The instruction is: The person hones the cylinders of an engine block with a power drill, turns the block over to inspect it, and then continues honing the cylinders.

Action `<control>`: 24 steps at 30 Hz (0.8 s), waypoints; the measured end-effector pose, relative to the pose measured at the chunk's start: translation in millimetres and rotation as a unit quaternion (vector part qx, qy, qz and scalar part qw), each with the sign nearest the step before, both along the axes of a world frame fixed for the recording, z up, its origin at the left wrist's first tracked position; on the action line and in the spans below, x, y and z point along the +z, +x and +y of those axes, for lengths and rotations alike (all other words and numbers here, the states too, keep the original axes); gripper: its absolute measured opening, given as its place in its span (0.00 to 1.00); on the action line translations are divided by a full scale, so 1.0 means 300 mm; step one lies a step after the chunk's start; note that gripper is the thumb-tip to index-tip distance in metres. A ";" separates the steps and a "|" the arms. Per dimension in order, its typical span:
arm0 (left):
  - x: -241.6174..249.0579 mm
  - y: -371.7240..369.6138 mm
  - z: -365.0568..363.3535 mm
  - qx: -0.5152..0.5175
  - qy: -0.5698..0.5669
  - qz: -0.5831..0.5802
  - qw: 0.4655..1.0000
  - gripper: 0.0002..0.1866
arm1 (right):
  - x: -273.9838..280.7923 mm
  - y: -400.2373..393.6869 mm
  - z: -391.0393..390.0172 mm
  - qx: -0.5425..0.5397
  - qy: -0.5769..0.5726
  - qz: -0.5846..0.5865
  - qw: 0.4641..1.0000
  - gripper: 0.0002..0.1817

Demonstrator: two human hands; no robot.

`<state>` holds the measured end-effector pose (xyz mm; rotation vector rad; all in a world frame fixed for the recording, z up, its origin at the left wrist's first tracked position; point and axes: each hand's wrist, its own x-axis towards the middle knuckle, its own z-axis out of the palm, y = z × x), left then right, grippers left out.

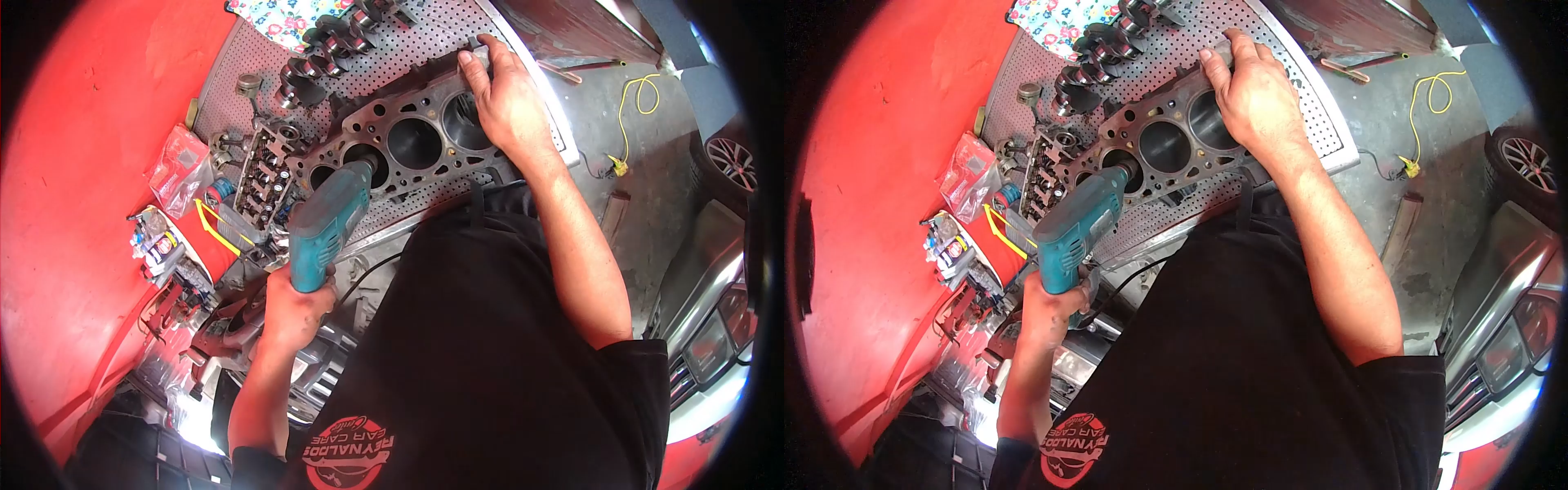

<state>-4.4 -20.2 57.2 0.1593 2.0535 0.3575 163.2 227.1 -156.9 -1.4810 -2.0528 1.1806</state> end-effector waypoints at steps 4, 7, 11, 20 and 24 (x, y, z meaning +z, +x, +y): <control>0.061 0.020 0.023 0.020 -0.010 0.010 1.000 0.07 | -0.020 0.000 -0.001 -0.002 0.014 0.006 1.000 0.32; 0.093 0.025 0.031 0.018 -0.018 0.012 1.000 0.07 | -0.005 0.001 0.001 -0.001 -0.006 0.005 1.000 0.32; 0.122 0.023 0.018 0.008 -0.014 0.018 1.000 0.07 | -0.010 0.000 0.004 0.001 -0.006 0.003 1.000 0.32; 0.177 0.031 0.025 0.002 -0.013 0.027 1.000 0.09 | 0.001 0.000 0.004 0.001 -0.019 -0.002 1.000 0.32; 0.184 0.027 0.027 -0.005 -0.024 0.034 0.999 0.09 | -0.002 0.001 0.003 0.000 -0.015 -0.001 1.000 0.32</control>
